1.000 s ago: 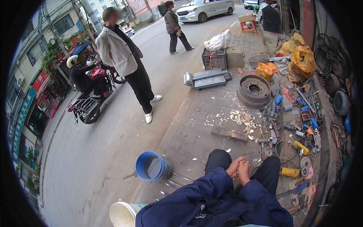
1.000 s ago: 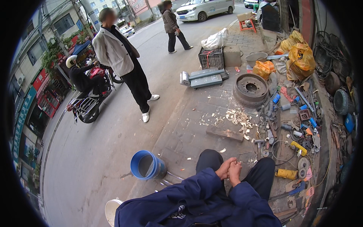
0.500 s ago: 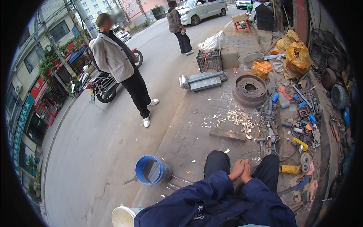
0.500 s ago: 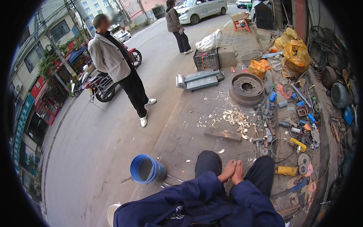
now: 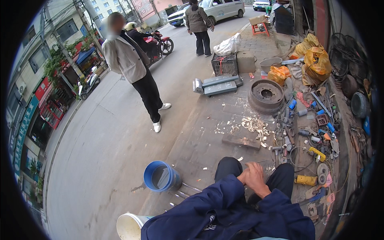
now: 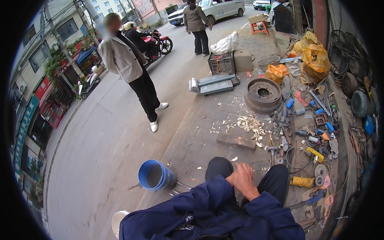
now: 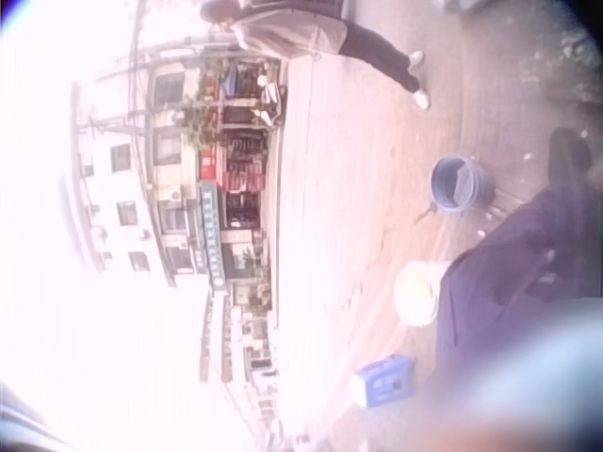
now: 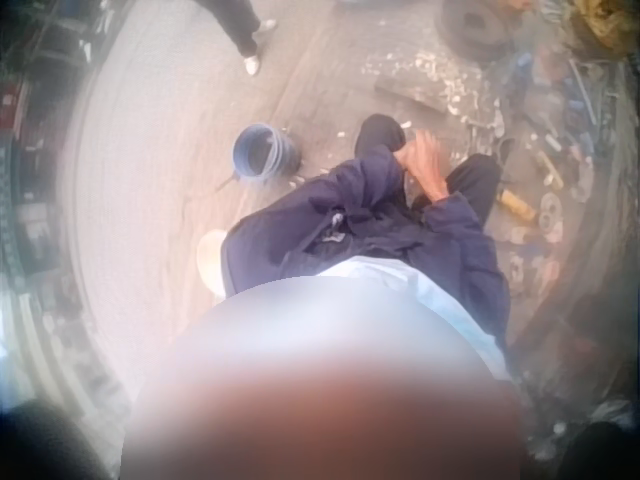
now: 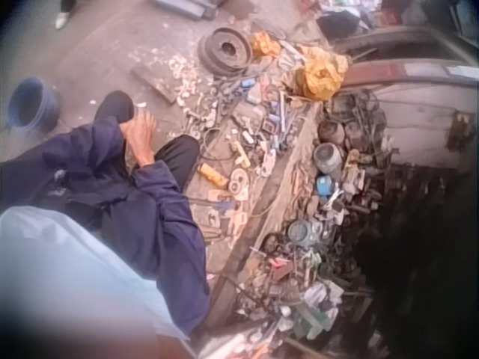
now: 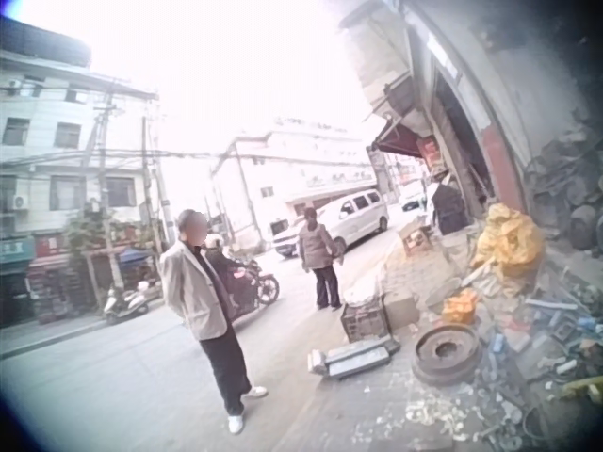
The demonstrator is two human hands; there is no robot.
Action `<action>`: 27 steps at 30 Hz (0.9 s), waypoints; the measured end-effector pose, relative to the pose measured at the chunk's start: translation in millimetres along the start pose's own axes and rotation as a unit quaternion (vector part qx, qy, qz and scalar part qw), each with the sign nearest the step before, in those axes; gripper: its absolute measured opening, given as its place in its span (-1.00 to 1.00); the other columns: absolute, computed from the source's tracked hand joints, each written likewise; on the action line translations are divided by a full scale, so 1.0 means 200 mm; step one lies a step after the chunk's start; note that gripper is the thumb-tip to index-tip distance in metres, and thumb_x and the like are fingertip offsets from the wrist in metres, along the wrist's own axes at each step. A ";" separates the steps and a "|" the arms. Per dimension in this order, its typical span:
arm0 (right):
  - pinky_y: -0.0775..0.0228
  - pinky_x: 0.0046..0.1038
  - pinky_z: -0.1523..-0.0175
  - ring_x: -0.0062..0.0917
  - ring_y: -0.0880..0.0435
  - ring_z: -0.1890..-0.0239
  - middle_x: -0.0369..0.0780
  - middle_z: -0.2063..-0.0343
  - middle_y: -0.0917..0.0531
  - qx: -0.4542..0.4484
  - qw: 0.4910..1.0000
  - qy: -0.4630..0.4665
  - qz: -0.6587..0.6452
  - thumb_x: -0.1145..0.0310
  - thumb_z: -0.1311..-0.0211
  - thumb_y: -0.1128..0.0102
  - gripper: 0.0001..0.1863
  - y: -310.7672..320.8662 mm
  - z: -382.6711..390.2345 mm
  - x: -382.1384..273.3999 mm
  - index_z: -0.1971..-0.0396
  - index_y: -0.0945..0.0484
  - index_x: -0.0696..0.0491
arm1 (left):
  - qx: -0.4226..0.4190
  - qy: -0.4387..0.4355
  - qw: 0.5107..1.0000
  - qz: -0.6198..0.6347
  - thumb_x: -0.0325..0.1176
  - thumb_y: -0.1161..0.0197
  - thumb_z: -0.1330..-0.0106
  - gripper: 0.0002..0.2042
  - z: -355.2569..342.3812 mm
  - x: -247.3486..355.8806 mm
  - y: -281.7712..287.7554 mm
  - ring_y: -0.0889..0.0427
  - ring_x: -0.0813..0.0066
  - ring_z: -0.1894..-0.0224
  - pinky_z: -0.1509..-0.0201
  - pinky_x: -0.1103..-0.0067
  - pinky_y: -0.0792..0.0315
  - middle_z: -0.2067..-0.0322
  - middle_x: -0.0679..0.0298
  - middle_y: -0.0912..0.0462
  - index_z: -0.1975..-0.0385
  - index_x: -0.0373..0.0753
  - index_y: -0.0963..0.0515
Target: The person splits a short white wooden dowel into two halves by hand, then uses a handheld angle grinder to smooth the cut ends. They inspect the pieces and continue grinding the ends while seated on the ground.
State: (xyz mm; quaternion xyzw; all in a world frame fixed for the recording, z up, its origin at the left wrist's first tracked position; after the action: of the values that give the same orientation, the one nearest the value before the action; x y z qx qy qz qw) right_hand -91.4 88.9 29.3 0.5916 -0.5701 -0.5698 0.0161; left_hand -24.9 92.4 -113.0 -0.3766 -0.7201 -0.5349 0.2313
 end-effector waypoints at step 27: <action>-0.52 -0.13 0.14 -0.19 -0.59 0.35 -0.17 0.43 -0.58 0.013 0.459 -0.533 -0.711 -0.29 -0.42 0.17 -0.43 -0.21 0.34 0.40 0.38 -0.50 -0.06 | 0.074 0.321 0.804 0.495 0.01 0.06 -0.64 -0.54 -0.09 0.25 -0.11 -0.73 0.35 0.41 0.42 0.53 -0.57 0.50 0.13 -0.66 0.08 -0.32 -0.56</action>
State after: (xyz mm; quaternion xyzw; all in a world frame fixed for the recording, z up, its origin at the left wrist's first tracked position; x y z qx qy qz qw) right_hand -134.5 90.4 -75.9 0.3728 0.1428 -0.5808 -0.7094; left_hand -74.3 87.1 -82.9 -0.4705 -0.3584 -0.3835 0.7093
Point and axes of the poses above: each hand's wrist, its own z-axis away from the middle knuckle, its own y-axis out of the back of the hand, x = y × z, the point moved 4 cm from there along -z, towards the middle knuckle
